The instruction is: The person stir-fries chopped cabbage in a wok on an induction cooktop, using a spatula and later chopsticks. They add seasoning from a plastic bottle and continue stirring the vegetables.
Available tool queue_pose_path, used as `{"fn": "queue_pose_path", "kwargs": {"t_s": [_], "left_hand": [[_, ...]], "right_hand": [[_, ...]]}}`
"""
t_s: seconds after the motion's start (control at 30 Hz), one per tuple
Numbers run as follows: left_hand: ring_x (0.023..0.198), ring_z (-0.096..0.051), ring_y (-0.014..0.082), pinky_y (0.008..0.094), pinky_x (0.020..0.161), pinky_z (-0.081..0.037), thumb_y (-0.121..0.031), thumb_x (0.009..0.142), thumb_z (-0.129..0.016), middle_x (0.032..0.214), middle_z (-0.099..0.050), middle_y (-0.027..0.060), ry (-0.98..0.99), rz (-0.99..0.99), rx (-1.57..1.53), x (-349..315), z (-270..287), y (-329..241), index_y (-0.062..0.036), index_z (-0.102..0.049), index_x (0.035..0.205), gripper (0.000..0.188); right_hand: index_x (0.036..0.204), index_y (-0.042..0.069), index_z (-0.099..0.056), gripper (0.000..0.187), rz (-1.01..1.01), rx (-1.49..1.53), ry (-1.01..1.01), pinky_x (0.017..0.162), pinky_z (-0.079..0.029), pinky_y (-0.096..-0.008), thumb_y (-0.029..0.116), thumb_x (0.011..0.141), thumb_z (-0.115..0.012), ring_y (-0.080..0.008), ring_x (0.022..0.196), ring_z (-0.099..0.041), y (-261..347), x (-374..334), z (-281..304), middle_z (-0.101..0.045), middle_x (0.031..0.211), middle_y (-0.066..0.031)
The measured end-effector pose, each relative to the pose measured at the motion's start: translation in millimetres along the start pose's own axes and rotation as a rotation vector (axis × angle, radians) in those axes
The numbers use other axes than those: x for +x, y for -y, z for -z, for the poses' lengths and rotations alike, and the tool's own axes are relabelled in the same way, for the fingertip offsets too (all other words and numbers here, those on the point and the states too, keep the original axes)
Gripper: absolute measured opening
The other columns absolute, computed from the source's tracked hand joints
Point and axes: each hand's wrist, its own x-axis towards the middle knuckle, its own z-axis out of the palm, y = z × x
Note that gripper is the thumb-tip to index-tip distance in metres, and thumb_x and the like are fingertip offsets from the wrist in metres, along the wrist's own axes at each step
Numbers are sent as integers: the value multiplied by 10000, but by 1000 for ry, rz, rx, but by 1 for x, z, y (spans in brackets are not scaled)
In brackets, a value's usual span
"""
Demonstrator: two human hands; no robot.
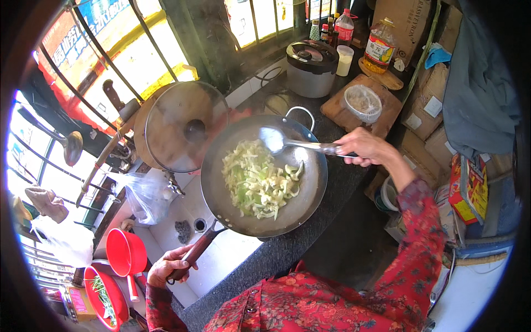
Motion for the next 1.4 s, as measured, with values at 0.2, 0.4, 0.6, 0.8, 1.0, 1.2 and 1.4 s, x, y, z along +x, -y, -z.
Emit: {"fn": "queue_pose_path", "kwargs": {"t_s": [0.2,0.4,0.6,0.8,1.0,1.2,1.4], "left_hand": [[554,-620,177,260,479,-481,-141,814,-680,924,-669,158,-4,17,23,3,9,-15,-47,-417,1431,677],[560,-614,144,250,479,-480,-99,839,-669,922,-675,136,8,22,26,2,11,-18,-41,-417,1429,644],[567,-610,137,255,487,-474,-125,853,-678,939,-671,105,46,33,63,3,18,-16,-39,-397,1439,656],[583,-607,132,256,493,-471,-128,880,-671,934,-678,97,82,57,72,7,31,-15,-65,-393,1449,637],[587,-592,110,239,489,-452,-118,895,-663,935,-688,100,125,54,110,13,43,-21,-86,-408,1448,611],[568,-587,118,239,480,-450,-103,895,-654,965,-682,111,100,70,38,13,43,-22,-87,-438,1431,578],[572,-592,102,230,484,-456,-131,888,-670,922,-692,89,67,54,91,11,37,-21,-86,-448,1423,581]], "right_hand": [[1254,37,-622,448,239,-91,178,449,-370,-208,99,810,-648,-65,497,-456,-25,33,-7,-605,746,-46],[1224,93,-647,541,672,-635,-30,796,-505,-345,31,687,-657,-280,886,-661,-21,-44,-17,-683,973,-186],[1124,70,-698,475,510,-774,-91,717,-503,-355,-8,660,-635,-283,762,-640,16,-99,-5,-670,866,-174],[1153,33,-683,494,352,-627,-123,666,-516,-272,32,660,-655,-148,683,-631,49,-36,32,-697,838,-79],[1189,31,-663,463,2,-357,86,352,-303,-195,35,726,-657,-39,407,-436,104,69,46,-639,663,-68],[1170,26,-672,517,80,-610,329,362,-313,-215,6,653,-692,-59,428,-467,160,119,-15,-654,653,-54],[1125,106,-707,514,644,-1227,306,630,-505,-353,24,624,-628,-267,711,-652,199,36,-64,-700,816,-137]]}}
